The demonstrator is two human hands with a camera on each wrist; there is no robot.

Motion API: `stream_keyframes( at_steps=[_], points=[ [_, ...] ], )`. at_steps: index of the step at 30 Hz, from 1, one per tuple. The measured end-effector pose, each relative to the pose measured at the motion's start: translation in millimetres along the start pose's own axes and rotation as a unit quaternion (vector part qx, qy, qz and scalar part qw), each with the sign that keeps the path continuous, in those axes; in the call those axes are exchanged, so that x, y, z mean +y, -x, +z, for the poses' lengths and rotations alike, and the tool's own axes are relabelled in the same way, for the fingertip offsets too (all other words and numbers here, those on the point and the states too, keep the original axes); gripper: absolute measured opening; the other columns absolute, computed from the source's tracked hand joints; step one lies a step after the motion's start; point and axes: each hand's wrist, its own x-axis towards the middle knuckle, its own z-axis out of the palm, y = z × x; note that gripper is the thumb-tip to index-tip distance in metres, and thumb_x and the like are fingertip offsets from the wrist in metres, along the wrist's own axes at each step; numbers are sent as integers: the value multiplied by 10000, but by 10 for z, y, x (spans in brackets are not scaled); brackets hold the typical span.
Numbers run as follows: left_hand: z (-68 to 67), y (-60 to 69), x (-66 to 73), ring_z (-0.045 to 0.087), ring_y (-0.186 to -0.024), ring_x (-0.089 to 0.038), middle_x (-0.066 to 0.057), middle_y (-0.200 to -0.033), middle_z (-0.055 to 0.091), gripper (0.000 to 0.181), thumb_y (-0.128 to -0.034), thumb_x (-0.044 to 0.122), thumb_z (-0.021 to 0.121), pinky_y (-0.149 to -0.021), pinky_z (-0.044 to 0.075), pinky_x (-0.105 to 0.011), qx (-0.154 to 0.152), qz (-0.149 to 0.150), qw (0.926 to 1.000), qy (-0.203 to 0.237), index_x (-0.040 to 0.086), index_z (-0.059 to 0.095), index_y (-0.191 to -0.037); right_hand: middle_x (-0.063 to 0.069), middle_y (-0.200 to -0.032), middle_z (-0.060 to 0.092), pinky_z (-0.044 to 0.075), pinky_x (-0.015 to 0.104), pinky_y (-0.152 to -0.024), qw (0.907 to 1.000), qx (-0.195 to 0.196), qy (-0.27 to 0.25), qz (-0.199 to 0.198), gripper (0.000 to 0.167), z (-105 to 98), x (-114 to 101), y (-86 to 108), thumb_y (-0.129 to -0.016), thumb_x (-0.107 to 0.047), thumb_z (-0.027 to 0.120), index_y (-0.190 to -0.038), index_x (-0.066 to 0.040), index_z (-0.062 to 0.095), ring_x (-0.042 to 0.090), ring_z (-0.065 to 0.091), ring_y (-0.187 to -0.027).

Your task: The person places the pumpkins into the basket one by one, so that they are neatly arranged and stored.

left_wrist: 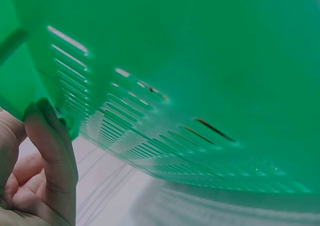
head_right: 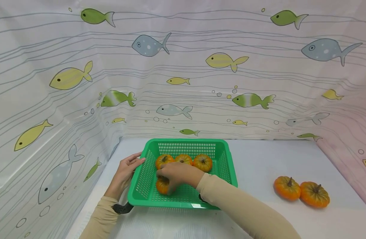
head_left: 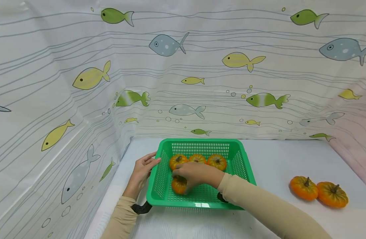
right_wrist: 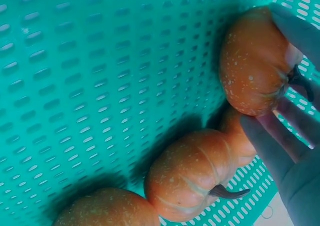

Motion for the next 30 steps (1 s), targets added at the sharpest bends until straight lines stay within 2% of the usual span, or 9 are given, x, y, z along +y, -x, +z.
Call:
stream_keyframes(
  at_steps=[6,22,30],
  points=[
    [0,-3,-1,735,-742,-86,59,-887,734,514,-974,180,740,-670,642,-273,15,-22,10000,50,56,575,-1445,-55,-1220,684,560,188,-852,9998,84,163,-61,621,4,-10,-46,-773,-401,924,-1301,-195,671,44,632,-951],
    [-6,14,3,737,-732,-93,58,-869,730,512,-979,177,734,-662,643,-276,-19,-38,9999,96,52,569,-1447,-71,-1178,686,549,167,-827,9986,239,402,-238,601,5,-59,-107,-768,-379,931,-1287,-209,680,41,622,-963],
    [-7,13,-1,738,-748,-91,65,-890,734,516,-982,178,730,-669,642,-276,-18,-7,10000,55,54,563,-1454,-66,-1205,686,561,184,-865,9987,234,390,-244,619,-3,-70,-101,-779,-386,924,-1313,-200,674,53,633,-1002]
  ],
)
